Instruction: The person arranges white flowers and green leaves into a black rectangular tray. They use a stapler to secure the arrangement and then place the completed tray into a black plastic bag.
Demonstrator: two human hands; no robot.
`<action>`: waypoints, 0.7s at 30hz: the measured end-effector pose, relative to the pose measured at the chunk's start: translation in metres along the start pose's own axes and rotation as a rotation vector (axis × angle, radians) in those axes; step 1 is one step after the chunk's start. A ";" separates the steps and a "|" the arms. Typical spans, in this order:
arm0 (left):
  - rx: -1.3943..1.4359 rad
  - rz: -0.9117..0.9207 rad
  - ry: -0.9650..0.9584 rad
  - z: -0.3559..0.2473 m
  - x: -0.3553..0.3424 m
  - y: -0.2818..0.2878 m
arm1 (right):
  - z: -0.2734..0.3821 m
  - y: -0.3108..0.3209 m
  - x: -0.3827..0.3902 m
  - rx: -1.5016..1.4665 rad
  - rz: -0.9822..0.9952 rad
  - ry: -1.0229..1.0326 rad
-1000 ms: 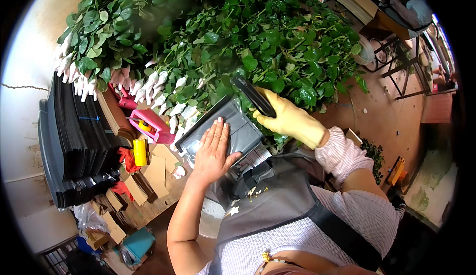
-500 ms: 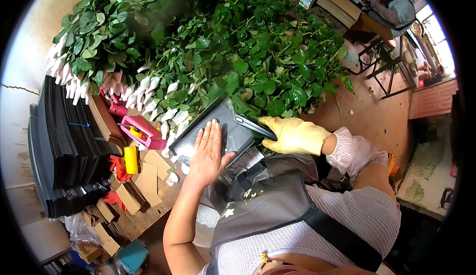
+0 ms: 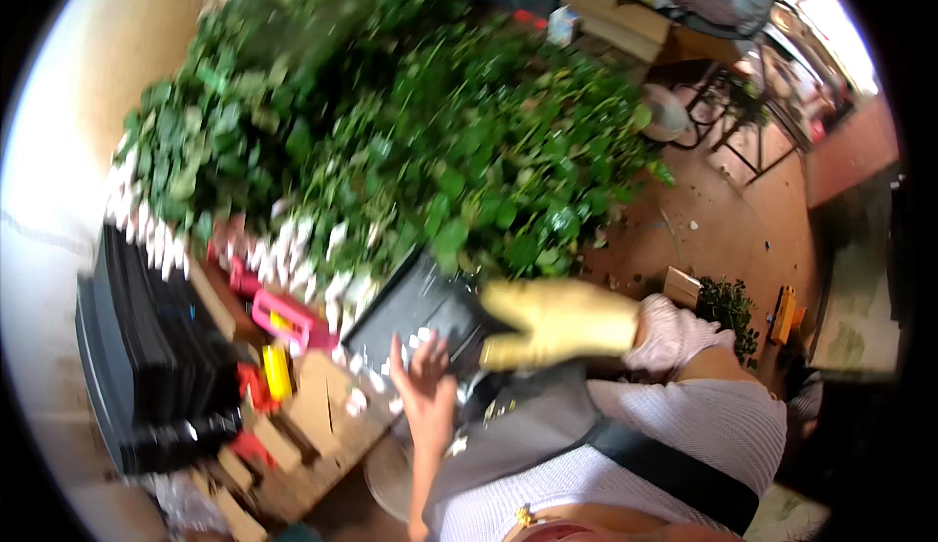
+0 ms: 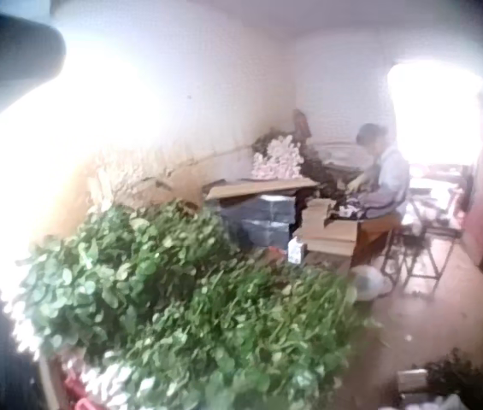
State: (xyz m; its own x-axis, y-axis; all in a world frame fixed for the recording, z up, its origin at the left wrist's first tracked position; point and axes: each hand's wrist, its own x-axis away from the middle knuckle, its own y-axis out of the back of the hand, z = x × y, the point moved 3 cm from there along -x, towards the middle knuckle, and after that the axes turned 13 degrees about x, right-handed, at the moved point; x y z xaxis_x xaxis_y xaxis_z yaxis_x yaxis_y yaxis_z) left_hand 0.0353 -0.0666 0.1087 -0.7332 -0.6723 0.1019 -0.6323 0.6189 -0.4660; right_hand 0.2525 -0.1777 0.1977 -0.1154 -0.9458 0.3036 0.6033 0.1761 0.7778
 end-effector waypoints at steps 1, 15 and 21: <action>-0.079 0.047 -0.095 0.001 0.008 0.006 | 0.015 -0.015 -0.005 -0.035 0.046 0.172; -1.337 -0.397 -0.216 0.060 -0.029 0.293 | -0.095 -0.062 -0.029 -0.123 -0.009 0.446; -1.384 -0.443 -0.673 -0.051 -0.058 0.087 | -0.084 -0.017 0.027 -0.011 -0.180 -0.277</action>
State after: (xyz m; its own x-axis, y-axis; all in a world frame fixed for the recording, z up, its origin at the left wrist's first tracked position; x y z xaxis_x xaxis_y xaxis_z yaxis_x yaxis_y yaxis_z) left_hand 0.0096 0.0468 0.1066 -0.4372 -0.7070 -0.5559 -0.7588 -0.0419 0.6500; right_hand 0.3056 -0.2291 0.1458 -0.4304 -0.8509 0.3012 0.5623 0.0083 0.8269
